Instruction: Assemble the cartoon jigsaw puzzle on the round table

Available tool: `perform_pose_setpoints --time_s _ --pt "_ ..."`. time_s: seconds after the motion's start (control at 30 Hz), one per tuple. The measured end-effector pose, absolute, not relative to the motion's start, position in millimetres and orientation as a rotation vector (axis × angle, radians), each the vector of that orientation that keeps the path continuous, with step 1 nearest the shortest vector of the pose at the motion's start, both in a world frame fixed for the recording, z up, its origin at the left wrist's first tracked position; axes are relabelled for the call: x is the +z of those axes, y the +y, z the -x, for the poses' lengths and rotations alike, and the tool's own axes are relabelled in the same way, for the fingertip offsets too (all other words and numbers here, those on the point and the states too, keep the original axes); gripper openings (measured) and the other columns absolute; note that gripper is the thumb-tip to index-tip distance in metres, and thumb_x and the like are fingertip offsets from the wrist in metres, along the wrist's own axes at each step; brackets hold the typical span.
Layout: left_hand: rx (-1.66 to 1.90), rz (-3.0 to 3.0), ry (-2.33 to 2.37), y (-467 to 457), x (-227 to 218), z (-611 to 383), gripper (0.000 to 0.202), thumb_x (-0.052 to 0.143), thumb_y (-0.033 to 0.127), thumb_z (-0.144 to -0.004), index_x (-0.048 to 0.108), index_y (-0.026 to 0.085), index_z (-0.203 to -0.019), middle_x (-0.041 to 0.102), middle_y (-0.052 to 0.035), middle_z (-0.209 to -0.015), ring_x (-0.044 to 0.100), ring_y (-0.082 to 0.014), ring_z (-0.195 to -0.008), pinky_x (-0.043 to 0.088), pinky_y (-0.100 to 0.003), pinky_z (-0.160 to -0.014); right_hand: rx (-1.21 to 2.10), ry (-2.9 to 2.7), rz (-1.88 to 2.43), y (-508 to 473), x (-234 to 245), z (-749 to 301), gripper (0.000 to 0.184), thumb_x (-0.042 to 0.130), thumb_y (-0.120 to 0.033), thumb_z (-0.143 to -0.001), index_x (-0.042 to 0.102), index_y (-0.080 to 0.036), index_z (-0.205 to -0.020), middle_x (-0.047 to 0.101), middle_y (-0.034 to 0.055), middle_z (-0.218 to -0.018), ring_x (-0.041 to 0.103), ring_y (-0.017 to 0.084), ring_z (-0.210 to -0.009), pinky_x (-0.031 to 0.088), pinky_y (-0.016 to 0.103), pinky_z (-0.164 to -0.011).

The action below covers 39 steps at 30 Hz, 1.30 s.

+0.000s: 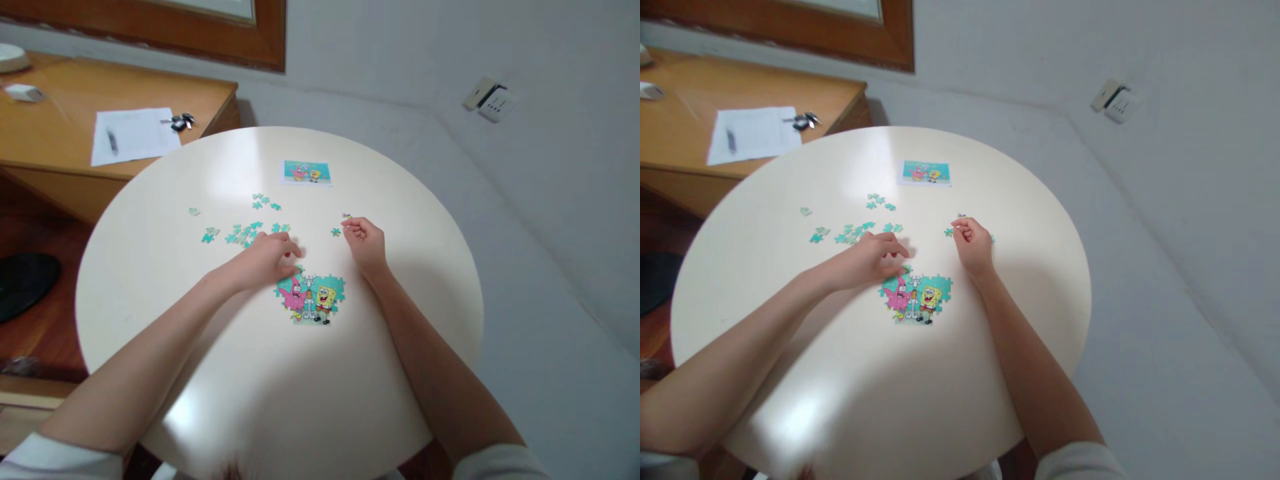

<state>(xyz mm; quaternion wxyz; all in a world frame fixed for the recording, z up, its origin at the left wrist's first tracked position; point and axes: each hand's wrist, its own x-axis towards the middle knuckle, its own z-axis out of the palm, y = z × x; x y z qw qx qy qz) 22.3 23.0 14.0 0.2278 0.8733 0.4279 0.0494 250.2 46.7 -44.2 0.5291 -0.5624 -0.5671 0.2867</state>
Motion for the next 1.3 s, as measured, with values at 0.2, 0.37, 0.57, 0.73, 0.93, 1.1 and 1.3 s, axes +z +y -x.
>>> perform_pose_setpoints --time_s 0.2,0.37,0.57,0.73,0.93,1.1,1.3 --pt "0.083 -2.416 1.156 22.0 8.5 -26.3 0.026 0.06 0.031 -0.079 0.064 0.016 -0.1 0.061 -0.0064 -0.094 0.057 -0.0183 -0.085 0.036 -0.037 -0.086 0.691 -1.355 1.351 44.9 -42.5 -248.0 0.01 0.055 -0.024 -0.072 0.061 -0.018 -0.077 0.049 -0.0045 -0.056 0.041 0.008 -0.05 0.033 0.022 -0.047" --pt "0.078 -2.425 1.133 23.0 6.6 -25.7 0.02 0.06 0.032 -0.078 0.063 0.017 -0.091 0.06 -0.0061 -0.09 0.055 -0.0174 -0.082 0.036 -0.036 -0.083 0.686 -1.368 1.338 43.8 -42.2 -246.7 0.01 0.056 -0.026 -0.071 0.06 -0.019 -0.076 0.051 -0.0039 -0.057 0.041 0.008 -0.05 0.034 0.022 -0.046" --pt "0.113 -2.411 1.114 24.9 2.1 -24.3 0.018 0.059 0.033 -0.078 0.06 0.018 -0.088 0.06 -0.0048 -0.087 0.055 -0.0165 -0.08 0.035 -0.038 -0.083 0.673 -1.411 1.339 43.0 -42.5 -247.6 0.011 0.057 -0.028 -0.071 0.061 -0.02 -0.076 0.05 -0.0042 -0.055 0.041 0.008 -0.049 0.033 0.022 -0.046" --pt "0.092 -2.408 1.125 23.6 6.8 -27.3 0.011 0.057 0.028 -0.078 0.058 0.017 -0.08 0.06 -0.0049 -0.084 0.054 -0.0163 -0.078 0.036 -0.037 -0.082 0.675 -1.406 1.358 43.0 -41.8 -247.5 0.009 0.056 -0.024 -0.071 0.061 -0.019 -0.076 0.047 -0.005 -0.053 0.04 0.008 -0.049 0.033 0.022 -0.046" --pt "0.141 -2.431 1.12 22.5 7.7 -28.5 0.011 0.052 0.025 -0.079 0.059 0.017 -0.074 0.061 -0.0041 -0.077 0.051 -0.0134 -0.068 0.038 -0.034 -0.076 0.659 -1.422 1.342 43.6 -42.7 -247.6 0.008 0.058 -0.026 -0.073 0.061 -0.019 -0.076 0.047 -0.0047 -0.054 0.04 0.009 -0.05 0.034 0.022 -0.046" --pt "0.209 -2.457 1.092 23.6 2.6 -26.0 0.016 0.046 0.018 -0.08 0.061 0.017 -0.075 0.064 -0.0043 -0.077 0.053 -0.0131 -0.068 0.038 -0.033 -0.076 0.663 -1.45 1.354 45.1 -46.4 -250.2 0.012 0.059 -0.029 -0.074 0.061 -0.019 -0.079 0.049 -0.0037 -0.058 0.041 0.009 -0.051 0.034 0.022 -0.048" --pt "0.231 -2.449 1.109 23.8 2.5 -25.3 0.022 0.042 0.015 -0.08 0.064 0.017 -0.078 0.064 -0.0054 -0.079 0.05 -0.0109 -0.061 0.039 -0.03 -0.072 0.659 -1.445 1.349 44.8 -47.5 -249.7 0.01 0.058 -0.028 -0.074 0.062 -0.019 -0.078 0.048 -0.0036 -0.057 0.039 0.009 -0.051 0.033 0.022 -0.047"
